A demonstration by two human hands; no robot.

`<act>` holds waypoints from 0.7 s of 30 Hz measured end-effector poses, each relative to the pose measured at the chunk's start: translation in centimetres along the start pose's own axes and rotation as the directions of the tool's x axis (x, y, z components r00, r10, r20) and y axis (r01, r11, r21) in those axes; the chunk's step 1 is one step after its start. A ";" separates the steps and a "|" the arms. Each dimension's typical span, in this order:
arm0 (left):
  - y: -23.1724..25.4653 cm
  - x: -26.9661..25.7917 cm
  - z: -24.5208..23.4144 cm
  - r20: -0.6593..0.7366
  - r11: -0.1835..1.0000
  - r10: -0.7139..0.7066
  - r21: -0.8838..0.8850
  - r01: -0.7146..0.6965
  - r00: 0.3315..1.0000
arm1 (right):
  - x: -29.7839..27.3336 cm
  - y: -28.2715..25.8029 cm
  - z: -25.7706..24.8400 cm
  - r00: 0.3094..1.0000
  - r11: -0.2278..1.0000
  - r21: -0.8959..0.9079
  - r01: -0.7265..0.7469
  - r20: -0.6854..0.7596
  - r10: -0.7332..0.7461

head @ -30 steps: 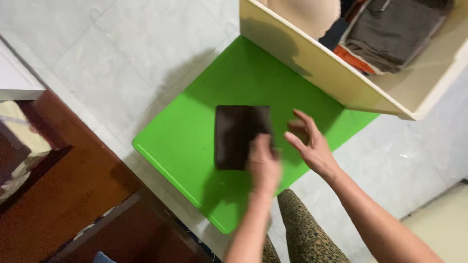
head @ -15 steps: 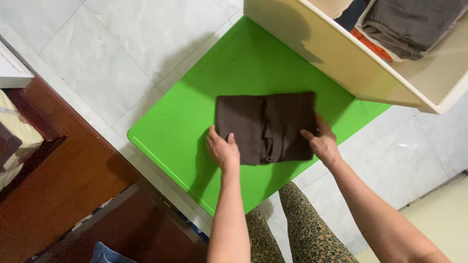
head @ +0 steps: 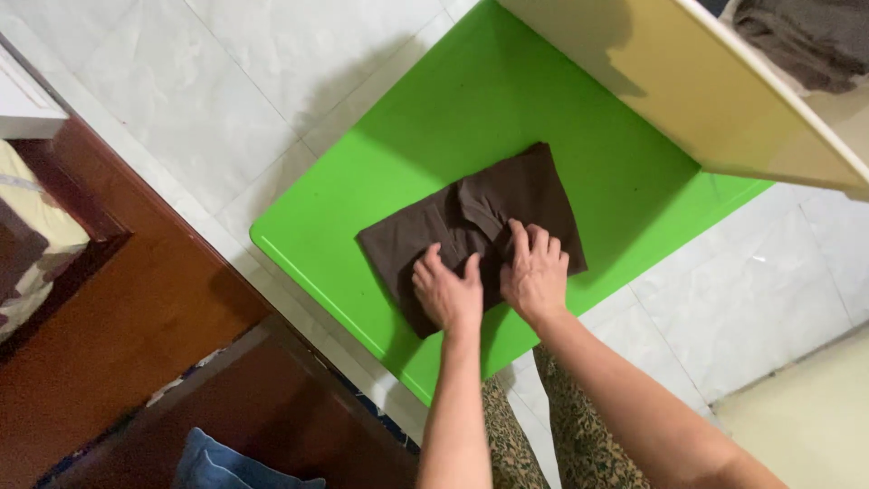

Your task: Folding several shirts on a table and placing them into a plastic bin.

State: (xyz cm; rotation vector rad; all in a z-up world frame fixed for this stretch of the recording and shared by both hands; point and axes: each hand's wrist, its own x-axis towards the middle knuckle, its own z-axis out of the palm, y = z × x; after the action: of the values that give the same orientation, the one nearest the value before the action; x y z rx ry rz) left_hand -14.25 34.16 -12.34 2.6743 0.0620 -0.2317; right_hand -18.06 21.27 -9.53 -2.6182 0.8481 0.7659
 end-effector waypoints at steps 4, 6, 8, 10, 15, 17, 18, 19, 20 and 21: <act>1.5 0.5 1.2 0.073 0.973 -0.153 0.186 0.137 0.986 | 1.0 4.0 0.1 0.998 0.943 0.331 -0.036 -0.027 0.048; 0.6 0.4 1.2 0.048 0.977 -0.134 0.176 0.124 0.990 | 1.3 6.4 -0.9 0.993 0.845 0.525 -0.106 0.018 0.113; -0.4 0.2 1.0 0.042 0.990 -0.056 0.129 0.051 0.998 | 1.3 8.9 -3.3 0.958 0.401 0.884 -0.238 0.145 0.248; -1.0 0.5 0.2 0.025 0.995 -0.099 -0.001 0.099 0.995 | 1.7 11.9 -5.4 0.944 0.347 0.895 -0.279 0.188 0.272; -2.7 4.2 -7.8 0.459 0.653 -0.413 -0.453 0.606 0.787 | 3.2 21.2 -3.3 0.919 -0.033 0.942 -0.333 0.333 0.210; -5.4 5.4 -12.0 0.455 0.496 -0.434 -0.600 0.628 0.778 | 3.8 23.6 -0.8 0.918 0.206 0.929 -0.306 0.231 0.322; -6.9 6.3 -13.6 0.457 0.499 -0.437 -0.594 0.632 0.775 | 3.9 23.3 -0.4 0.916 0.203 0.927 -0.314 0.239 0.324; -8.3 7.2 -15.1 0.437 0.477 -0.564 -0.520 0.709 0.700 | 4.1 23.1 0.1 0.912 0.405 0.875 -0.267 0.093 0.400; -9.6 8.2 -16.6 0.408 0.437 -0.676 -0.448 0.780 0.613 | 4.3 22.9 0.3 0.896 0.593 0.771 -0.231 -0.070 0.439; -11.1 8.4 -16.6 0.411 0.436 -0.677 -0.444 0.782 0.611 | 3.4 20.5 -1.5 0.894 0.594 0.770 -0.235 -0.068 0.442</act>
State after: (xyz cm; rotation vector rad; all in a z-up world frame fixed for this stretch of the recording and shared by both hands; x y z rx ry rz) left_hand -4.31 51.51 -3.98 1.8047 1.0987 -0.6045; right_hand -27.57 2.93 -12.29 -1.8176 1.4116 0.0675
